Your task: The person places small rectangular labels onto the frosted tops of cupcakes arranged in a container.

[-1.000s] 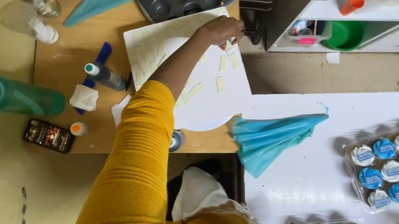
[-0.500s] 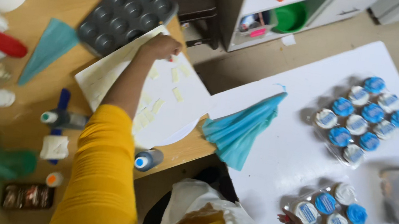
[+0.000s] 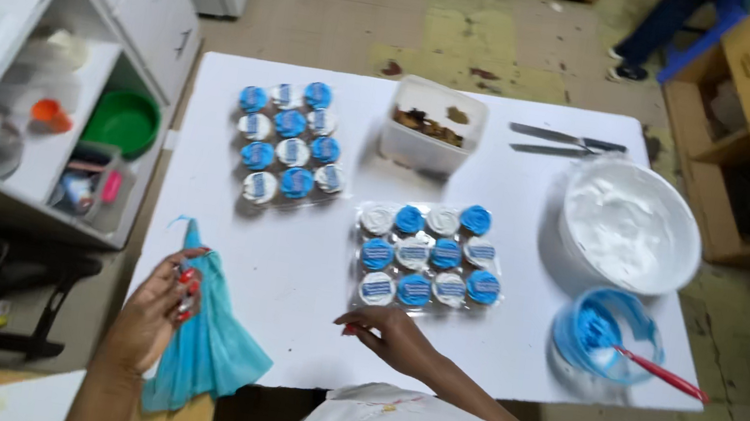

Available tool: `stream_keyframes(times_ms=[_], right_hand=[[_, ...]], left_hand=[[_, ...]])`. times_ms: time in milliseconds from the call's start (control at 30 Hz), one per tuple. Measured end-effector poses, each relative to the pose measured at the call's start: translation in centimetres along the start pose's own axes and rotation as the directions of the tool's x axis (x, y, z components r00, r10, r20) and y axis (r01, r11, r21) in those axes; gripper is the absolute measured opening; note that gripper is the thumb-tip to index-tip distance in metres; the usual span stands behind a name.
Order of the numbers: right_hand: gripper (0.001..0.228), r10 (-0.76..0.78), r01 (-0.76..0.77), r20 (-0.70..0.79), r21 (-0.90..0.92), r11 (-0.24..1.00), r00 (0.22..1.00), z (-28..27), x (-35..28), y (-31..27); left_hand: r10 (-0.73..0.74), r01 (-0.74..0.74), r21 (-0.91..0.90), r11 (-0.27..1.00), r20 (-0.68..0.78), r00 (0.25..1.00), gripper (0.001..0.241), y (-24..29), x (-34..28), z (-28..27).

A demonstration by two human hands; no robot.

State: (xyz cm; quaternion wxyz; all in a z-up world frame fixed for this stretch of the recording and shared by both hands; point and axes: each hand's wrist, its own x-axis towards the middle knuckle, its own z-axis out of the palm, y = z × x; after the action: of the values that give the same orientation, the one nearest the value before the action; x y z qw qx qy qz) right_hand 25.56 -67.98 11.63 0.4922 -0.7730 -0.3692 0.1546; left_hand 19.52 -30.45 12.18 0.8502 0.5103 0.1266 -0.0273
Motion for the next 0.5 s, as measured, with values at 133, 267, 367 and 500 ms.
stream_keyframes(times_ms=[133,267,367,500], right_hand=[[0.026,0.002,-0.004,-0.126,-0.015,1.0,0.992,-1.6,-1.4,-0.9],[0.034,0.082,-0.082,-0.411,0.017,0.997,0.908,-3.4,-4.0,-1.2],[0.035,0.052,-0.082,-0.494,-0.039,0.996,0.868,-5.8,-5.6,-1.1],[0.032,-0.051,-0.012,-0.403,-0.151,0.988,0.914,-7.2,-8.6,-1.0]], left_hand=[[-0.114,0.148,-0.099,0.984,0.291,0.95,0.058,-3.2,2.1,10.8],[-0.344,0.368,-0.046,0.929,0.263,0.901,0.05,-8.0,2.3,18.1],[-0.419,0.459,-0.134,0.878,0.248,0.873,0.047,-10.5,2.6,22.1],[-0.464,0.538,-0.181,0.823,0.333,0.821,0.072,-14.9,1.5,23.7]])
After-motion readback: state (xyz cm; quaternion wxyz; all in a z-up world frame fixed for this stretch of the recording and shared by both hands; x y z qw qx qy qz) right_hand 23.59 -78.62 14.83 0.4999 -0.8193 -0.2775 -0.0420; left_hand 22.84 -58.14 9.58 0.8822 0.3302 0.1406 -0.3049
